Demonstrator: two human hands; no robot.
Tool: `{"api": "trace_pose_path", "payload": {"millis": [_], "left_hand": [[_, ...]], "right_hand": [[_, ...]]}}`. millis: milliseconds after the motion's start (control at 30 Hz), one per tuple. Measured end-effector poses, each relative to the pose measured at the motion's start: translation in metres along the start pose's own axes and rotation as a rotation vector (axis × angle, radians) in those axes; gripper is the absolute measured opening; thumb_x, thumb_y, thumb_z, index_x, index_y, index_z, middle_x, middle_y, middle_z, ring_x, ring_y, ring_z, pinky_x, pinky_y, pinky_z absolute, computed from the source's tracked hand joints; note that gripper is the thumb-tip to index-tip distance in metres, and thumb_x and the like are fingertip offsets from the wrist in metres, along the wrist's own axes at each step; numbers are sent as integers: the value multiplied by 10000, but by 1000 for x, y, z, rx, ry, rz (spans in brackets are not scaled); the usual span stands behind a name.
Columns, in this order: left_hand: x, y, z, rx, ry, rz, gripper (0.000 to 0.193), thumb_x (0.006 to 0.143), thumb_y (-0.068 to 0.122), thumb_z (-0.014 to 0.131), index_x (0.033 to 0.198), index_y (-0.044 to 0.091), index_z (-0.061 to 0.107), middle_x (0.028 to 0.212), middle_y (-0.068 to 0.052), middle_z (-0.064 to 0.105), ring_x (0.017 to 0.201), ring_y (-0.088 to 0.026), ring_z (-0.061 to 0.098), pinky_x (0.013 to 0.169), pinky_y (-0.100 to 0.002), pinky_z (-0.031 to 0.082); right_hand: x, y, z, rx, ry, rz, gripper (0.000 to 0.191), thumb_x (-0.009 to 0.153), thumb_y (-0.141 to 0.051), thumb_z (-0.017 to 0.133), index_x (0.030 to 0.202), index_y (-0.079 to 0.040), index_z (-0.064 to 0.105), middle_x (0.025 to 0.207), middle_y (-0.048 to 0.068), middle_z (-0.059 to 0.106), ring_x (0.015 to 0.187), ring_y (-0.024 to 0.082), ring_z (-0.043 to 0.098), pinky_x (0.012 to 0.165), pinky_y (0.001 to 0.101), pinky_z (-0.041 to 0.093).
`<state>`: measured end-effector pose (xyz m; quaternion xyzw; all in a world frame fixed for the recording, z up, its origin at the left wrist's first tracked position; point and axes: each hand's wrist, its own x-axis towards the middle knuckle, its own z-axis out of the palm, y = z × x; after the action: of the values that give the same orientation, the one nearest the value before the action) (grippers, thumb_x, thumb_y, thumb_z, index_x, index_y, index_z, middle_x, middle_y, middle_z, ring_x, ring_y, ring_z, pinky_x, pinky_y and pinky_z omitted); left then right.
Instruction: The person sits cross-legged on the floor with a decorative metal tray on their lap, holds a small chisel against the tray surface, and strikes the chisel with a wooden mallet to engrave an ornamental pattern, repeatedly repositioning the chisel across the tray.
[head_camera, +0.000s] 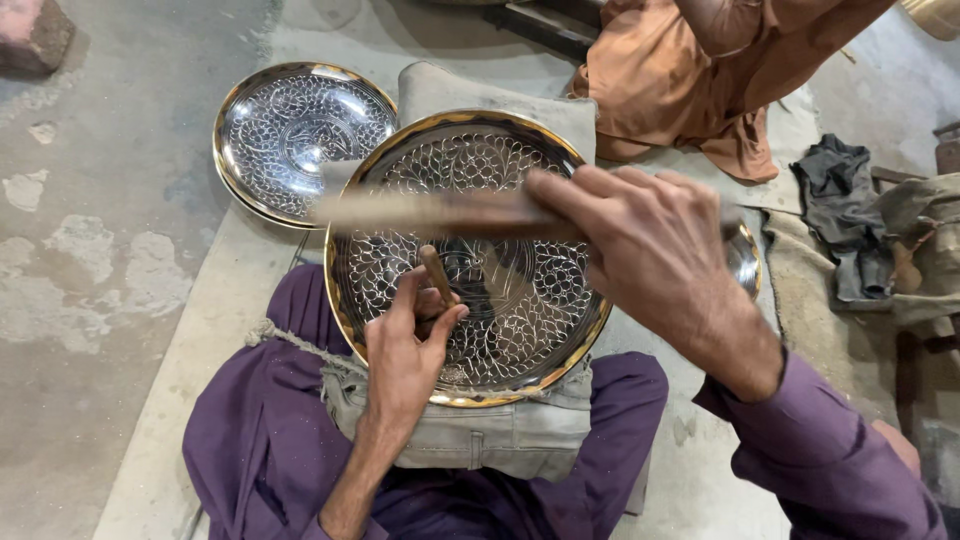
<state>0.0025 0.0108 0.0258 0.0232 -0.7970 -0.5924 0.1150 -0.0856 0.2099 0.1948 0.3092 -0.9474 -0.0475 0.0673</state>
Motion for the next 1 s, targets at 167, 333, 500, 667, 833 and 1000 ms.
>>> {"api": "trace_pose_path", "payload": {"millis": [167, 333, 500, 667, 833, 1000], "left_hand": [[1, 3, 2, -10, 3, 21, 444, 893, 118, 756, 1292, 65, 569, 939, -115, 802, 863, -213, 811, 705, -350, 677], [0, 3, 2, -1, -31, 25, 440, 921, 136, 738, 1328, 100, 573, 945, -108, 808, 890, -220, 810, 730, -367, 678], [-2, -3, 5, -16, -95, 32, 477, 932, 138, 697, 1388, 131, 557, 986, -102, 807, 919, -226, 809, 771, -383, 684], [-4, -14, 9, -5, -149, 45, 475, 951, 88, 651, 1413, 112, 547, 1111, -146, 775, 1005, -261, 785, 842, -427, 669], [-1, -20, 11, -17, -170, 25, 484, 933, 83, 660, 1404, 112, 554, 1103, -146, 780, 1022, -259, 779, 861, -438, 667], [1, -17, 10, 8, -124, -42, 416, 1013, 118, 617, 1415, 182, 534, 1094, -114, 778, 961, -230, 796, 703, -406, 672]], "right_hand": [[-3, 6, 2, 14, 4, -69, 619, 788, -36, 644, 1381, -211, 630, 1039, 41, 752, 735, 173, 714, 595, 365, 559], [-8, 5, 5, 177, 193, -28, 588, 795, -31, 664, 1373, -107, 586, 1036, 74, 749, 742, 206, 700, 610, 361, 546], [-15, 9, 8, 5, -109, 81, 547, 866, -60, 683, 1372, -261, 632, 960, -2, 769, 652, 183, 699, 521, 369, 543], [-25, 11, 13, 211, -34, 133, 649, 803, -78, 696, 1434, -166, 572, 1002, 63, 744, 790, 230, 735, 682, 392, 601], [-30, 14, 14, 140, 27, 87, 581, 780, -65, 677, 1348, -144, 591, 1057, 68, 763, 819, 259, 736, 617, 417, 574], [-34, 20, 10, 11, -184, 227, 545, 840, -76, 663, 1353, -247, 596, 1037, 36, 760, 751, 240, 741, 643, 410, 587]]}}
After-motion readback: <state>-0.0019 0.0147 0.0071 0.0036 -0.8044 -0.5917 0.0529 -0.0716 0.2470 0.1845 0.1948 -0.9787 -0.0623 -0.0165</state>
